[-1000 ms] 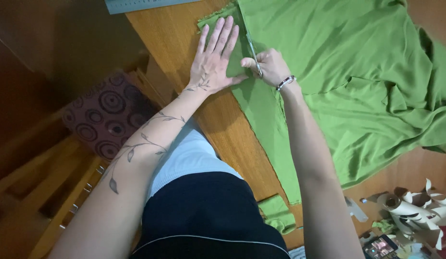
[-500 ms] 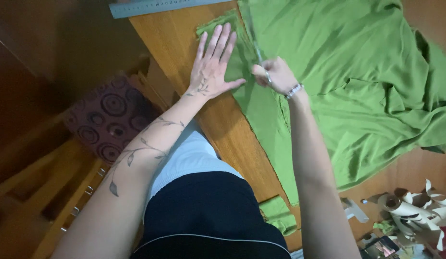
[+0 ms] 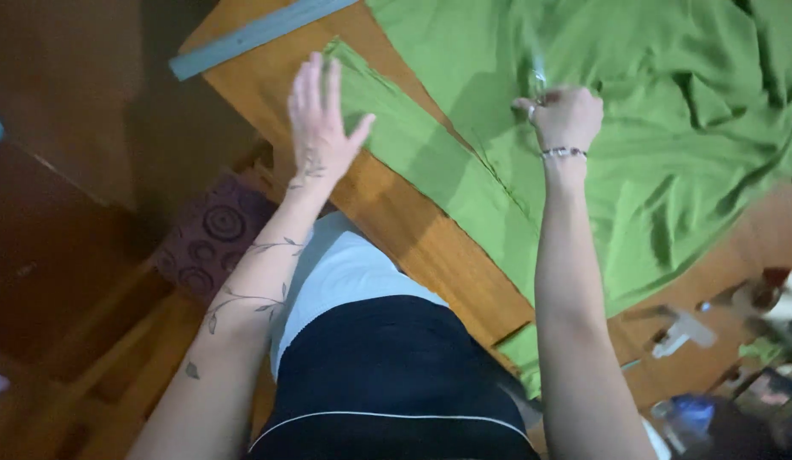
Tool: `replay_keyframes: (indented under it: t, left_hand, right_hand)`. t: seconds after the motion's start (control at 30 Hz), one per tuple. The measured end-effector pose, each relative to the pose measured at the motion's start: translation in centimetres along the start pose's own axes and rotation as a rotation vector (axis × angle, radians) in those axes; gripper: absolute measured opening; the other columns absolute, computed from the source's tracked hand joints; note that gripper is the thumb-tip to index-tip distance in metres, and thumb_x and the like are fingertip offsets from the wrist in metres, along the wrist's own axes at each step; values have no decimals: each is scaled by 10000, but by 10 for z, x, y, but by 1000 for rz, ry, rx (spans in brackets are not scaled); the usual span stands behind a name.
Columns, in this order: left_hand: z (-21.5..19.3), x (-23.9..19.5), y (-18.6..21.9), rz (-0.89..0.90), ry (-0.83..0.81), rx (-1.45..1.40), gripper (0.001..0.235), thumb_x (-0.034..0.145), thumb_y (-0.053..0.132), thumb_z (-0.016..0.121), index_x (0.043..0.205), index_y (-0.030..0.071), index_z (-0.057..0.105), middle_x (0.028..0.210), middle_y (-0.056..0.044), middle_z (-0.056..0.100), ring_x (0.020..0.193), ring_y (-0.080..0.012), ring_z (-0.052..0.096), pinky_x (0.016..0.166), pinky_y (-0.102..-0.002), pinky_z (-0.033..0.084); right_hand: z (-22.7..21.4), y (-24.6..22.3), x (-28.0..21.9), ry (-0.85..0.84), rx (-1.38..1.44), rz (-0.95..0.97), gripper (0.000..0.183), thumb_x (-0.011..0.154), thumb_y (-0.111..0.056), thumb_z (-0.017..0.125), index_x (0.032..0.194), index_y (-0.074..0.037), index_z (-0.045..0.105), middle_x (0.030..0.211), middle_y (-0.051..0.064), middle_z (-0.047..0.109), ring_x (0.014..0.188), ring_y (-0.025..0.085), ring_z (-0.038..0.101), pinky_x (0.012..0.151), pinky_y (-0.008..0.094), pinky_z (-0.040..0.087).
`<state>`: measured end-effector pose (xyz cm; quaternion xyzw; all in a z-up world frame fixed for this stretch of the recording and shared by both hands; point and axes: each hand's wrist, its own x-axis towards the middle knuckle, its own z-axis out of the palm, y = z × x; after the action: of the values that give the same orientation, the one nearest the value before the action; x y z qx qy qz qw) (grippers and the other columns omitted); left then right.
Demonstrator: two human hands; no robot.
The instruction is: The person cuts a piece of green fabric using scissors, folds the cut piece, and then cuts another strip from the main fabric. They fold the second piece and place it aside before cleaning up loose threads from the table.
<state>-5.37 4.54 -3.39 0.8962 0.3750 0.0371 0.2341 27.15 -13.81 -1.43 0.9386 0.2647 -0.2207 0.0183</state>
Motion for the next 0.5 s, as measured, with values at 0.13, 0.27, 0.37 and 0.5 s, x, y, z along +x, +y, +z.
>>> replay_keyframes:
  t: [0.13, 0.27, 0.37, 0.5]
  left_hand:
    - [-7, 21, -11, -118, 91, 45, 945, 882, 514, 903, 1510, 92, 337, 1463, -182, 436, 1318, -304, 457, 1084, -485, 427]
    - [-29, 41, -4, -231, -55, -48, 774, 762, 392, 952, 1292, 77, 484, 1133, -131, 682, 1028, -302, 653, 926, -518, 480]
    - [-13, 50, -14, -220, -217, -8, 475, 833, 446, 839, 1068, 105, 606, 995, -130, 734, 962, -369, 681, 847, -504, 483]
    - [-35, 47, -1, -155, -343, -100, 306, 784, 362, 677, 1020, 176, 735, 985, -88, 748, 957, -367, 678, 785, -463, 538]
  right_hand:
    - [-8, -1, -3, -125, 48, 145, 384, 843, -518, 868, 795, -160, 738, 614, -7, 660, 548, 58, 562, 519, 201, 505]
    - [-12, -6, -5, -175, 150, 231, 369, 733, -434, 943, 890, -145, 777, 738, 35, 719, 683, 111, 647, 683, 275, 599]
    - [-18, -10, -12, -233, 166, 269, 340, 746, -254, 932, 1000, -107, 760, 878, 97, 752, 772, 183, 694, 784, 317, 636]
    - [4, 7, -10, -200, 185, 272, 259, 849, -94, 832, 1067, -75, 694, 897, 76, 723, 770, 168, 684, 721, 287, 654]
